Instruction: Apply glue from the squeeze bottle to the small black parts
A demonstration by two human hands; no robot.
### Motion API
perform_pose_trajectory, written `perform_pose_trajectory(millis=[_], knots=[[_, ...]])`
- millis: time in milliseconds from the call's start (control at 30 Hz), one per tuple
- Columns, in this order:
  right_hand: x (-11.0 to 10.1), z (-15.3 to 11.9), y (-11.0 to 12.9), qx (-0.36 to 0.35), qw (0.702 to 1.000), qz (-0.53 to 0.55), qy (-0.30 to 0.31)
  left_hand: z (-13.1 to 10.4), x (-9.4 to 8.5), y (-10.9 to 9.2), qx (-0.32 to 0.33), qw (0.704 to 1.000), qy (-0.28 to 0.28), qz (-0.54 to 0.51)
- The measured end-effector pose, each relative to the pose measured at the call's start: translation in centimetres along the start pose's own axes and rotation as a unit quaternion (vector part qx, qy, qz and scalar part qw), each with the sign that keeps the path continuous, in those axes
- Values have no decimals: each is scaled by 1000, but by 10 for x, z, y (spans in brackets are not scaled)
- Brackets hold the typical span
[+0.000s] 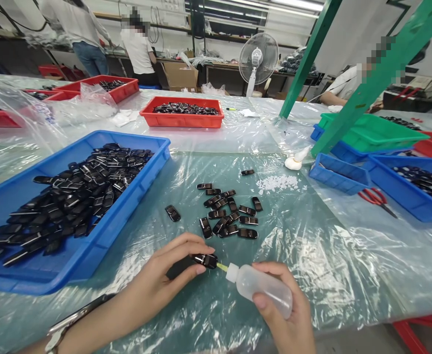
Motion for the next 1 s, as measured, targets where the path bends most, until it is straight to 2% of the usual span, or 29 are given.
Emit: perform_pose_trajectory(millis=[233, 1000], knots=[[0, 2, -3, 25, 1000, 14, 7, -2, 0, 3, -10, 1000, 13, 0], [-1, 5, -5, 12, 999, 21, 40, -4, 0, -1, 17, 1000, 18, 3]])
Point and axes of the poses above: each hand's wrist, its own z-axis towards the middle knuckle, its own x-axis out of the palm, y = z × x, the point moved 4 cm from there along z, towards the middle knuckle, and after that the axes turned 12 degrees about -y, right-handed, at the moved point
